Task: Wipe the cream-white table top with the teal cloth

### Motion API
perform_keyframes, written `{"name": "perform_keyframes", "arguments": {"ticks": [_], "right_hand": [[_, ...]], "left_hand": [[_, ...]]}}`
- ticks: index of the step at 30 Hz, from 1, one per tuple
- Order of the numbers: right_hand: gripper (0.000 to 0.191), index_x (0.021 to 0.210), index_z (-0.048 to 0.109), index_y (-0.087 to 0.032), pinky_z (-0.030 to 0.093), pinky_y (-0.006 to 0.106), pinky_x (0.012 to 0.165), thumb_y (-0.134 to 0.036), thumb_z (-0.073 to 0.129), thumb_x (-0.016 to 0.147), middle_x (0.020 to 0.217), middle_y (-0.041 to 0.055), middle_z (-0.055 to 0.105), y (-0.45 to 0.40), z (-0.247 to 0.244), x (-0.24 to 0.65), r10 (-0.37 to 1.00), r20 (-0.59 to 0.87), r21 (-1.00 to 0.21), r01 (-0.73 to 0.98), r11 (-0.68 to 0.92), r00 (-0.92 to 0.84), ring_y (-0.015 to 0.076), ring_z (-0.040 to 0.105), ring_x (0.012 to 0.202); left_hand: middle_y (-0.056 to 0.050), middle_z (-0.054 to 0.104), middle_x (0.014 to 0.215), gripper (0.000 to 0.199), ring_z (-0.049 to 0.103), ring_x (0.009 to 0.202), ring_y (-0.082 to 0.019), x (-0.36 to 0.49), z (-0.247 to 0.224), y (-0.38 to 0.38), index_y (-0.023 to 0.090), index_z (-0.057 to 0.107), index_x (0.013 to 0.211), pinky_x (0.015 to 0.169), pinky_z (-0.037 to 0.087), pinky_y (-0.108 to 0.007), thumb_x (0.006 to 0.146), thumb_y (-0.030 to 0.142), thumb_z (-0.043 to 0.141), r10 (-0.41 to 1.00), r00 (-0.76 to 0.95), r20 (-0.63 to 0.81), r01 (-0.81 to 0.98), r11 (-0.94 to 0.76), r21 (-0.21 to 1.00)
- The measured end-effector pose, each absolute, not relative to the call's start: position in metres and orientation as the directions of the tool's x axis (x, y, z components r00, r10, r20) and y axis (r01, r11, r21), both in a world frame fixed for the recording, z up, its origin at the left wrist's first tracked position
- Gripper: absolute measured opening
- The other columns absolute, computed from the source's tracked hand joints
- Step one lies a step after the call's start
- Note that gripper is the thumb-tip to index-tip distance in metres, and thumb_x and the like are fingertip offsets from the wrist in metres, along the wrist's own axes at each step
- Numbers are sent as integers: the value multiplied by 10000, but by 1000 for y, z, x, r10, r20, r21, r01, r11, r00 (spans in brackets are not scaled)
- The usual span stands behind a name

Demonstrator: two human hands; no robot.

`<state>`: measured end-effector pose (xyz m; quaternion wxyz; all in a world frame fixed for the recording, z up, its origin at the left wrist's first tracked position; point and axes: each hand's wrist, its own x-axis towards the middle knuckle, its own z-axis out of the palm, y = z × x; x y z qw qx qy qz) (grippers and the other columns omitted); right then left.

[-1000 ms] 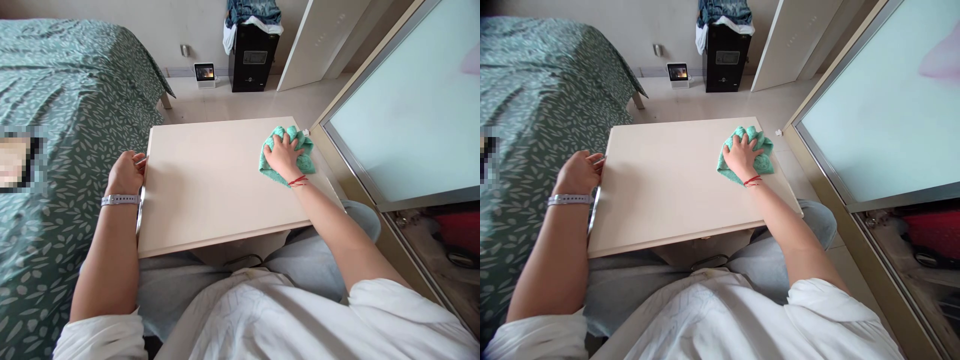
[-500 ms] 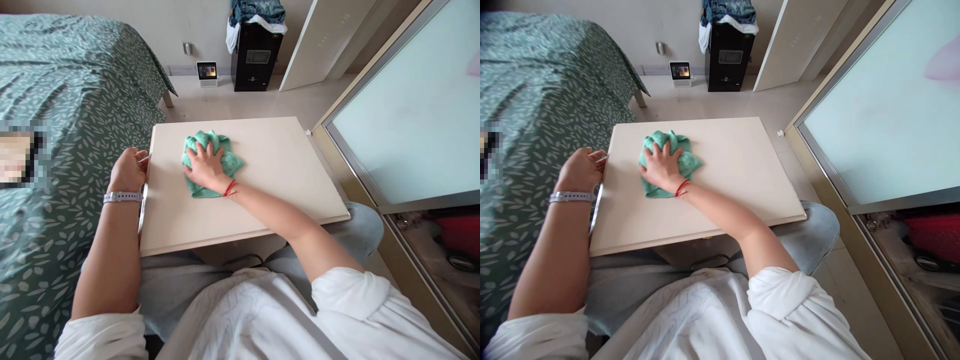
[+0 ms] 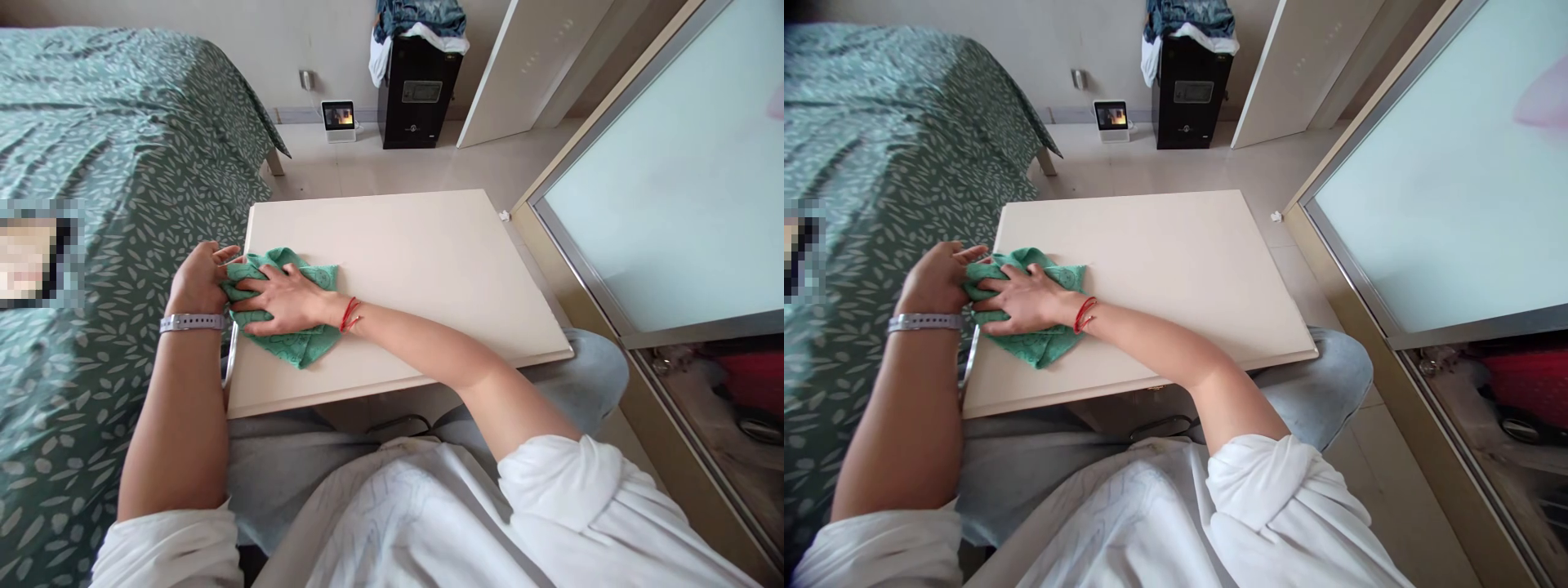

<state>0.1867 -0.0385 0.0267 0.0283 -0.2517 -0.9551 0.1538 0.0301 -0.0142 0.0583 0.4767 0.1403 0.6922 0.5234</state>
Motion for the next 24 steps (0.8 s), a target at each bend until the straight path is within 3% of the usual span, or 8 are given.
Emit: {"name": "perform_keyframes", "arguments": {"ticks": [5,10,15,20,24], "right_hand": [[666,1914,689,-368,268,895,1551,-513,659,1264,2130,66,468,-25,21,195,509,-9,-304,487,819,-861,556,367,1932],[755,1987,611,-321,294,924,1531,-505,653,1256,2165,117,378,-5,17,221,674,-38,-284,655,700,-738,596,327,1954],[773,2014,586,-313,256,942,1543,-537,583,1274,2177,118,350,31,16,292,842,-76,-272,824,498,-534,604,287,1976],[759,1989,608,-255,351,988,1455,-507,454,1290,2150,186,384,46,11,380,974,-25,-224,951,212,-223,632,370,1917],[727,1929,660,-250,413,966,1418,-470,418,1279,2106,220,457,38,7,448,1000,13,-199,980,-25,28,610,443,1861]], "left_hand": [[-41,610,788,329,500,596,-185,40,71,-20,174,702,1043,510,393,-254,1255,231,458,674,-550,-492,-217,454,864],[-70,626,829,375,533,695,-206,45,76,-22,173,671,995,605,435,-257,1274,239,429,661,-525,-536,-293,451,843],[-71,637,899,373,584,738,-196,50,79,-25,177,656,1001,633,474,-241,1293,254,438,658,-544,-521,-289,435,852],[-62,626,899,382,558,700,-184,50,78,-26,182,662,1003,594,490,-214,1303,246,435,666,-536,-519,-297,427,854],[-60,622,884,403,552,683,-171,51,80,-27,176,662,986,579,489,-203,1305,242,425,668,-535,-517,-295,426,855]]}}
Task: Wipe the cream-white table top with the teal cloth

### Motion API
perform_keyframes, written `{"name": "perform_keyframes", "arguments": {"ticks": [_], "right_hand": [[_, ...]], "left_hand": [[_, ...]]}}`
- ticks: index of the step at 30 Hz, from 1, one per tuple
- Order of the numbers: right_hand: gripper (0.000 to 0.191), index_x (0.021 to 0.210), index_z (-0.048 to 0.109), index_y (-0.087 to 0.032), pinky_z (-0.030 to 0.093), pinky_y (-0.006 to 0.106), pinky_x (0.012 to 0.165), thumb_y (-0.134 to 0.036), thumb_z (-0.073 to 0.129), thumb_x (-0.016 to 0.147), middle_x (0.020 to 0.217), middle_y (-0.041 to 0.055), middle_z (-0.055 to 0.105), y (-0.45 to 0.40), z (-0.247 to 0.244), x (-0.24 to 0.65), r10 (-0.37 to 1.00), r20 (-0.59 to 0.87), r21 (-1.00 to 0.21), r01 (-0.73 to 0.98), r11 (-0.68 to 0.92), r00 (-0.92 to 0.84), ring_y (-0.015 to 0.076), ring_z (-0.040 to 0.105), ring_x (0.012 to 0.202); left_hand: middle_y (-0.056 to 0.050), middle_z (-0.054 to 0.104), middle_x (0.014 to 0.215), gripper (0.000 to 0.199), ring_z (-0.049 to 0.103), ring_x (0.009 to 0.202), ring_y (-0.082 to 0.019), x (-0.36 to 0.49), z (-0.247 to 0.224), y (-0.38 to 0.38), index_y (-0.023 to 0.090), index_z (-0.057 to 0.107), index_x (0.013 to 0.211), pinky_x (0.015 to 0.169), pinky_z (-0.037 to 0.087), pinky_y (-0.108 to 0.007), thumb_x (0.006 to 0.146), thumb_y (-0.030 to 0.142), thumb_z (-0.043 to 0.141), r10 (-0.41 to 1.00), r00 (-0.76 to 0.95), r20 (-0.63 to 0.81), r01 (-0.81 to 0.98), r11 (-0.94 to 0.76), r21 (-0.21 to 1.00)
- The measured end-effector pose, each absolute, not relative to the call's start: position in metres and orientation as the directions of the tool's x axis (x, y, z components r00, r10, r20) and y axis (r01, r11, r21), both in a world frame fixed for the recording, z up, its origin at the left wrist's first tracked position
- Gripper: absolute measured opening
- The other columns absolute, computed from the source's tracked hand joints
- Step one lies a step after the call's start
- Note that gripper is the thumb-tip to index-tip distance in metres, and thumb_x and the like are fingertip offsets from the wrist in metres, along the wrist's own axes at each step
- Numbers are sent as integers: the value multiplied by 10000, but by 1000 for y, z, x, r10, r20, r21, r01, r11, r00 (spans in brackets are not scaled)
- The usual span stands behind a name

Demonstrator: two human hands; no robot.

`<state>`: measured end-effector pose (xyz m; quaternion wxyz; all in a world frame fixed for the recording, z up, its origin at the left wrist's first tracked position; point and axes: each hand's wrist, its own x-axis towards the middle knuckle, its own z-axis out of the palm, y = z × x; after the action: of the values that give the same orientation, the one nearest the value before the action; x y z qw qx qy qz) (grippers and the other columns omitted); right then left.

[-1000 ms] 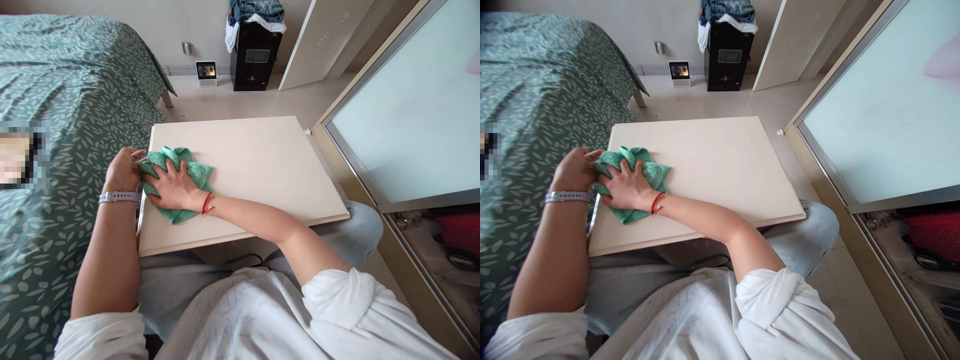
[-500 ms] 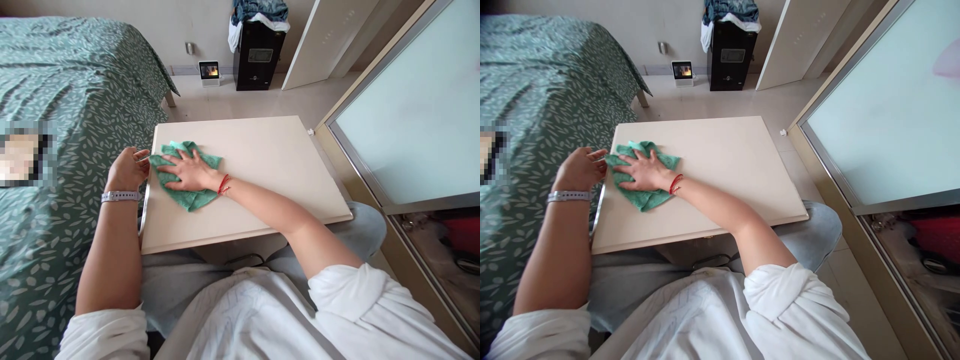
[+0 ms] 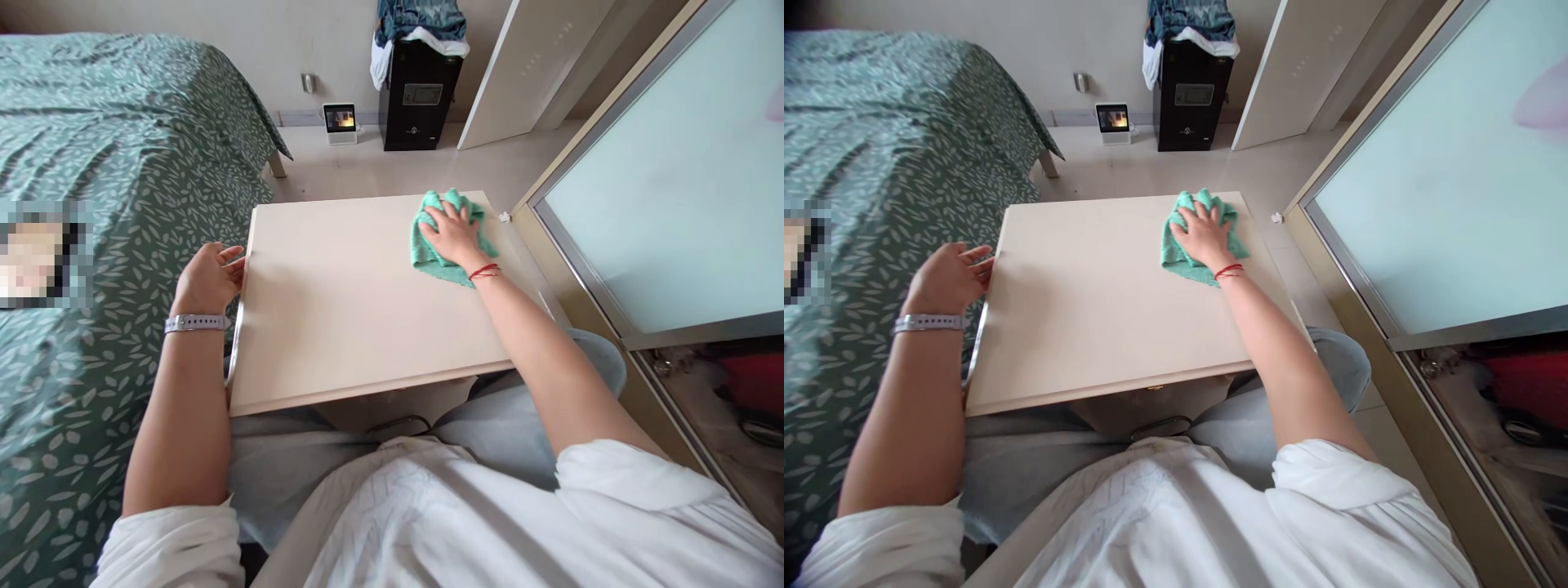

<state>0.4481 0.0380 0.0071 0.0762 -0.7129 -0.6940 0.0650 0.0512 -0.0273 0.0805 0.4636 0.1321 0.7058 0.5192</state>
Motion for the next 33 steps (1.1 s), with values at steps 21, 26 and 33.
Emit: {"name": "perform_keyframes", "arguments": {"ticks": [21,26,33], "right_hand": [[644,1771,753,-180,520,886,1257,-404,468,1239,1962,340,557,-53,-15,465,940,112,-155,940,-303,322,627,546,1657],[673,1837,719,-160,473,889,1328,-390,480,1251,2004,326,529,-46,2,386,992,43,-181,977,-109,118,639,484,1742],[659,1878,682,-165,437,877,1411,-395,543,1276,2065,280,492,-42,15,258,961,9,-288,920,267,-276,587,441,1826]], "left_hand": [[-51,615,890,400,539,660,-178,52,79,-24,194,656,977,555,468,-218,1296,212,416,663,-541,-518,-276,441,854],[-54,617,889,384,539,664,-173,52,79,-24,187,658,985,554,469,-195,1295,217,433,663,-543,-516,-288,430,856],[-52,630,887,361,534,637,-172,55,84,-28,180,656,1024,546,451,-230,1295,216,420,660,-538,-524,-291,438,850]]}}
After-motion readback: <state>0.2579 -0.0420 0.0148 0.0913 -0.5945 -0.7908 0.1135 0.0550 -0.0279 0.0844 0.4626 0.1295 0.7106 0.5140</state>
